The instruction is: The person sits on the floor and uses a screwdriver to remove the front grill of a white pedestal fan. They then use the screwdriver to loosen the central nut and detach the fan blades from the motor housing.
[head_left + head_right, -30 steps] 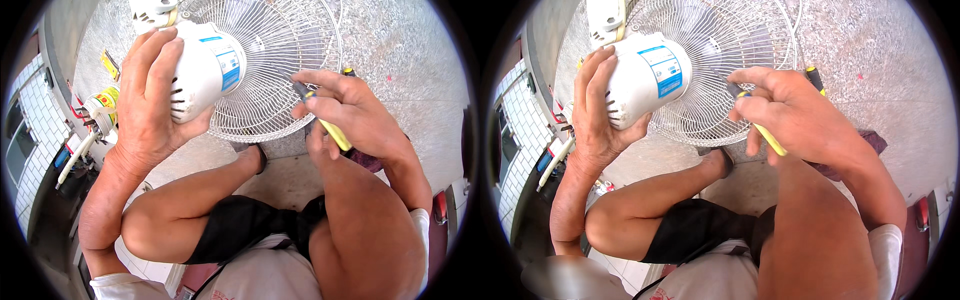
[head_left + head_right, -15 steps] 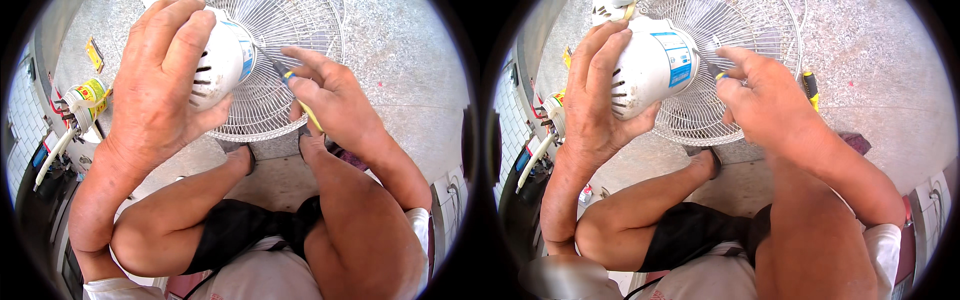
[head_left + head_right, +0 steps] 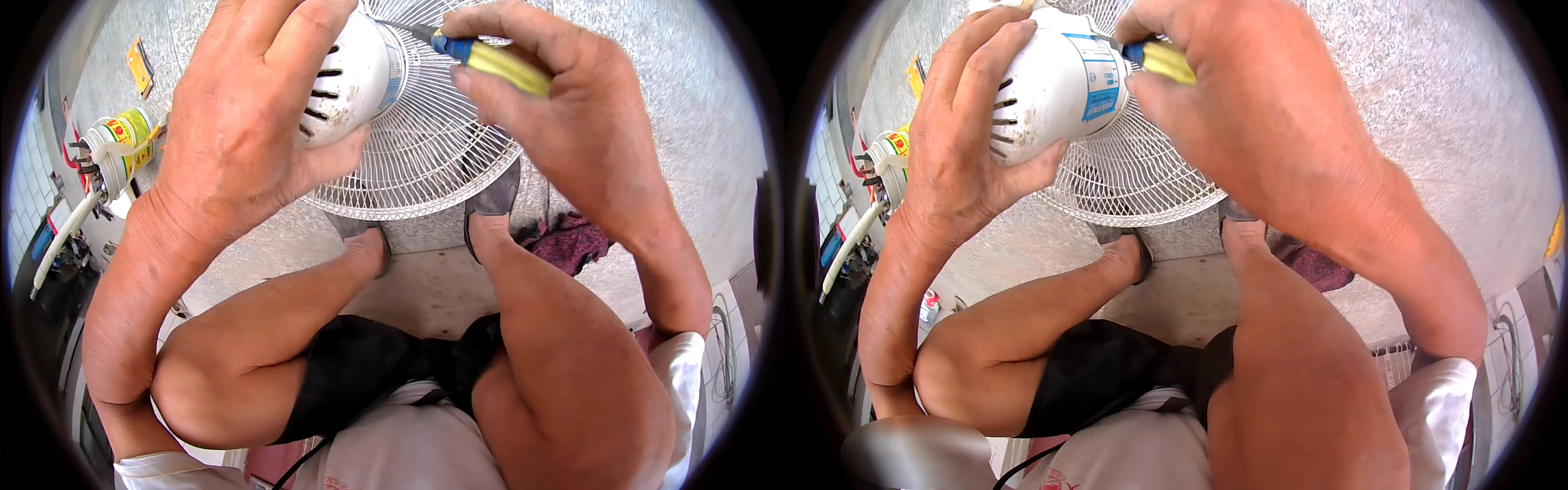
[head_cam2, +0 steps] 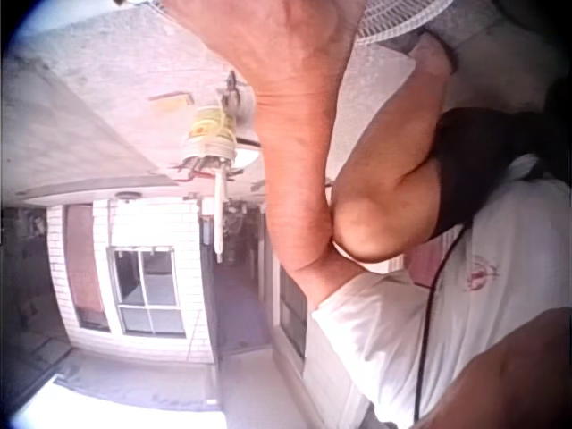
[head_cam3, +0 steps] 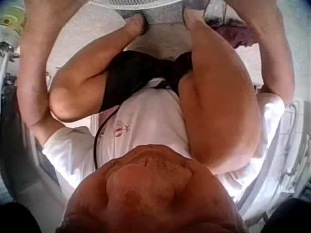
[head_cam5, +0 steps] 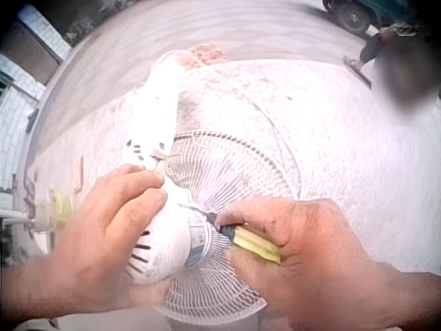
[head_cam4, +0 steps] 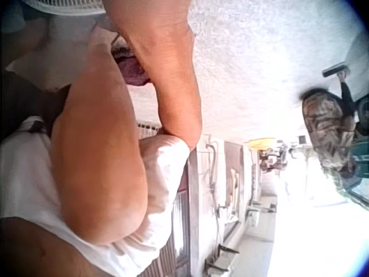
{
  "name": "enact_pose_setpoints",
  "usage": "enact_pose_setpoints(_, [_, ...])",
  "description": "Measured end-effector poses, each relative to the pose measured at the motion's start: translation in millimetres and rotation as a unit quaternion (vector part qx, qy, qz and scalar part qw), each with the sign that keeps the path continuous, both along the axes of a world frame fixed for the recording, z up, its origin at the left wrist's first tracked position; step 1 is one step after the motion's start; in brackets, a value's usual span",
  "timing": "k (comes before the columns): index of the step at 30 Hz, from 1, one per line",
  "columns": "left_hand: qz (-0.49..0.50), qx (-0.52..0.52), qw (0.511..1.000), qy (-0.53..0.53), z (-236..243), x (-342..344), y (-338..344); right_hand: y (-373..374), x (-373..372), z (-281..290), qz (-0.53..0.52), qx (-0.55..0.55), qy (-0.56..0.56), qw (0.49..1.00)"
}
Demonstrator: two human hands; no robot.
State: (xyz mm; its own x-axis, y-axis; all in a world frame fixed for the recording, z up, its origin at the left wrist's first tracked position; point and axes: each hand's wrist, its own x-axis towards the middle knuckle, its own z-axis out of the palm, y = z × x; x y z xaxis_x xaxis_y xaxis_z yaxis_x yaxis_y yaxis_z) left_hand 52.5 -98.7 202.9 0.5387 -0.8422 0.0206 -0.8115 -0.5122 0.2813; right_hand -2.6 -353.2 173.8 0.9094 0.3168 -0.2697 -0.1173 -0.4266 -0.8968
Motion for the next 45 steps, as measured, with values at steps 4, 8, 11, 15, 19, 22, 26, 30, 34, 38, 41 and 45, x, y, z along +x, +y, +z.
enact_pose_setpoints(4, [0.01,-0.021,0.999,-0.037,-13,-1,3,10,24,39,0.042,-0.087,0.011,0.995])
enact_pose_setpoints(8, [0.019,-0.021,0.999,-0.042,-18,-1,1,22,51,60,0.057,-0.105,0.043,0.992])
enact_pose_setpoints(11, [0.002,-0.018,0.999,-0.033,-11,-1,1,14,77,63,0.08,-0.041,0.211,0.973])
enact_pose_setpoints(15, [0.004,0.022,1.0,0.016,0,1,2,13,62,39,0.101,0.009,0.033,0.994])
enact_pose_setpoints(19, [0.014,0.025,0.999,0.035,0,2,1,18,72,10,0.099,0.101,0.002,0.99])
enact_pose_setpoints(22, [0.005,0.021,1.0,0.011,-1,1,1,19,72,3,0.112,0.049,-0.105,0.987])
enact_pose_setpoints(26, [0.015,0.039,0.999,-0.004,-5,-1,2,12,81,4,0.172,0.005,-0.152,0.973])
enact_pose_setpoints(30, [0.022,0.021,0.997,-0.065,-19,-3,-1,11,88,11,0.254,0.024,-0.122,0.959])
enact_pose_setpoints(34, [0.066,0.057,0.995,-0.044,-12,-8,4,16,82,23,0.279,-0.04,-0.206,0.937])
enact_pose_setpoints(38, [0.09,0.036,0.995,-0.01,-10,-10,5,29,101,19,0.302,-0.125,-0.16,0.932])
enact_pose_setpoints(41, [0.097,0.02,0.995,-0.002,-12,-13,3,38,116,-3,0.335,-0.093,-0.293,0.891])
enact_pose_setpoints(45, [0.093,0.048,0.994,-0.011,-11,-14,4,46,123,-4,0.371,-0.15,-0.27,0.876])
